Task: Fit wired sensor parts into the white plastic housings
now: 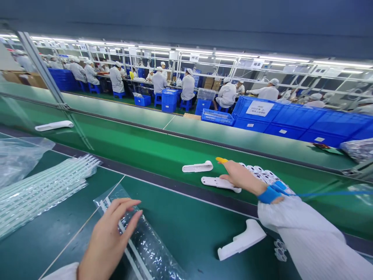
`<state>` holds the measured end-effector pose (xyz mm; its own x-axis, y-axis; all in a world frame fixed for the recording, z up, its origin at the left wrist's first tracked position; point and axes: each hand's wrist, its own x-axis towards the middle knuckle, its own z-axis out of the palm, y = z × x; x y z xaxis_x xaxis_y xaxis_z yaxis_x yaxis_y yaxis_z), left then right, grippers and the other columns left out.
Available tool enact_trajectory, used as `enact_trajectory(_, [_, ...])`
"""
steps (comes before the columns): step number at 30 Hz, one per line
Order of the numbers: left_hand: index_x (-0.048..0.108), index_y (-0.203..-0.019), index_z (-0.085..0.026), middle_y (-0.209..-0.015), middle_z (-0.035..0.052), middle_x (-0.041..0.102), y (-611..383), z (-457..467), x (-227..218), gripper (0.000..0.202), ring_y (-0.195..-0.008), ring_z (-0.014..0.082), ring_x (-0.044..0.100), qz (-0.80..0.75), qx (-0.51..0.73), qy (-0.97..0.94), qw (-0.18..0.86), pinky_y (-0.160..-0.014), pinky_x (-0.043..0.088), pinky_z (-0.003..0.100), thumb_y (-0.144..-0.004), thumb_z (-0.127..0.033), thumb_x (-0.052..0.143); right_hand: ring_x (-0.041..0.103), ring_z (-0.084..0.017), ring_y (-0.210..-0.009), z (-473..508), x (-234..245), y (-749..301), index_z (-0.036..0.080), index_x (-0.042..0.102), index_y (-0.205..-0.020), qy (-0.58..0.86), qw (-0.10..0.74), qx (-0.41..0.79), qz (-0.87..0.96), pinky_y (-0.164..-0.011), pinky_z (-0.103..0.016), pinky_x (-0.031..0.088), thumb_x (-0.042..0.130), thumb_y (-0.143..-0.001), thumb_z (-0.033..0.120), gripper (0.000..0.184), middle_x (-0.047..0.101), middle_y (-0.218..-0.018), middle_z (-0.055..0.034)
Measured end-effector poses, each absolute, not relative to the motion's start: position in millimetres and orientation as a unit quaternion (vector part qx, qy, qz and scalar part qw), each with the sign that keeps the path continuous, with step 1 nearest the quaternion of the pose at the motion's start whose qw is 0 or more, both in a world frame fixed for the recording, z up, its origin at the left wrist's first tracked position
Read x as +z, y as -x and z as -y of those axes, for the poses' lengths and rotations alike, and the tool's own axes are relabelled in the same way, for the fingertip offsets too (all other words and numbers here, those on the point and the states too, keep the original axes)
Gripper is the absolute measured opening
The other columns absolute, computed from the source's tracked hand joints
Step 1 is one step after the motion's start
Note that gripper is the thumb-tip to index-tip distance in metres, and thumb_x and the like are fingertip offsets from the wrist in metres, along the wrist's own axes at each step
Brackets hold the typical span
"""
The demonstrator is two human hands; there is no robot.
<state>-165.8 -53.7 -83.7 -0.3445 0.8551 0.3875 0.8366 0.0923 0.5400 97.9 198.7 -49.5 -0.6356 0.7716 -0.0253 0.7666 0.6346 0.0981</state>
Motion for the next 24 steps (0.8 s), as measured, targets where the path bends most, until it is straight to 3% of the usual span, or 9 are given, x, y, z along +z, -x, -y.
enact_trajectory(5, [0.047,-0.113,-0.012,-0.103,0.0158,0.053,214.2,61.9,-85.2,0.053,-0.088,0.0314,0.055,-0.856,0.181,-0.482,-0.043,-0.070,0.046,0.042,-0.081,-0.053,0.033,0.058,-0.017,-0.088,-219.1,-53.5,-56.2,0.012,0.057,-0.097,-0.408,0.034,0.046,-0.911,-0.080,-0.037,0.042,0.050,-0.085,0.021,0.016,0.061,-0.096,-0.0059])
enact_trajectory(10, [0.041,-0.119,-0.004,-0.107,0.0208,0.049,236.6,63.8,-92.3,0.078,-0.102,0.0385,0.046,-0.905,0.130,-0.398,0.077,-0.077,0.042,0.045,-0.067,-0.062,0.044,0.060,-0.019,-0.076,-196.7,-42.8,-29.0,0.011,0.060,-0.084,-0.402,0.020,0.010,-0.916,-0.068,-0.031,0.043,0.043,-0.082,0.010,0.017,0.065,-0.081,-0.0083])
enact_trajectory(13, [0.045,-0.115,-0.008,-0.103,0.0170,0.047,234.9,59.2,-95.0,0.075,-0.100,0.0358,0.046,-0.911,0.142,-0.377,0.087,-0.080,0.042,0.042,-0.060,-0.058,0.053,0.062,-0.018,-0.072,-157.8,-43.3,-12.6,0.013,0.061,-0.083,-0.379,0.022,-0.037,-0.925,-0.060,-0.026,0.042,0.044,-0.077,0.007,0.019,0.067,-0.079,-0.0065])
enact_trajectory(16, [0.051,-0.103,-0.014,-0.095,0.0108,0.048,232.6,55.7,-96.4,0.058,-0.094,0.0304,0.049,-0.911,0.157,-0.368,0.098,-0.078,0.043,0.037,-0.059,-0.052,0.057,0.063,-0.018,-0.066,-124.7,-50.8,-1.2,0.014,0.062,-0.084,-0.357,0.031,-0.069,-0.931,-0.057,-0.025,0.042,0.043,-0.076,0.005,0.022,0.067,-0.076,-0.0057])
enact_trajectory(21, [0.052,-0.098,-0.018,-0.095,0.0086,0.047,229.6,56.2,-94.6,0.050,-0.094,0.0294,0.049,-0.908,0.182,-0.363,0.107,-0.077,0.043,0.037,-0.058,-0.047,0.059,0.060,-0.024,-0.085,-94.7,-53.2,-5.5,0.012,0.059,-0.101,-0.341,-0.012,-0.061,-0.938,-0.074,-0.035,0.045,0.043,-0.078,0.009,0.028,0.064,-0.094,-0.0125])
enact_trajectory(24, [0.051,-0.101,-0.017,-0.098,0.0105,0.047,227.6,55.1,-92.9,0.054,-0.096,0.0312,0.048,-0.903,0.199,-0.363,0.112,-0.079,0.042,0.039,-0.057,-0.048,0.059,0.061,-0.023,-0.082,-59.3,-60.4,-11.7,0.016,0.062,-0.094,-0.320,-0.075,-0.092,-0.940,-0.073,-0.035,0.049,0.048,-0.079,0.019,0.021,0.064,-0.092,-0.0108])
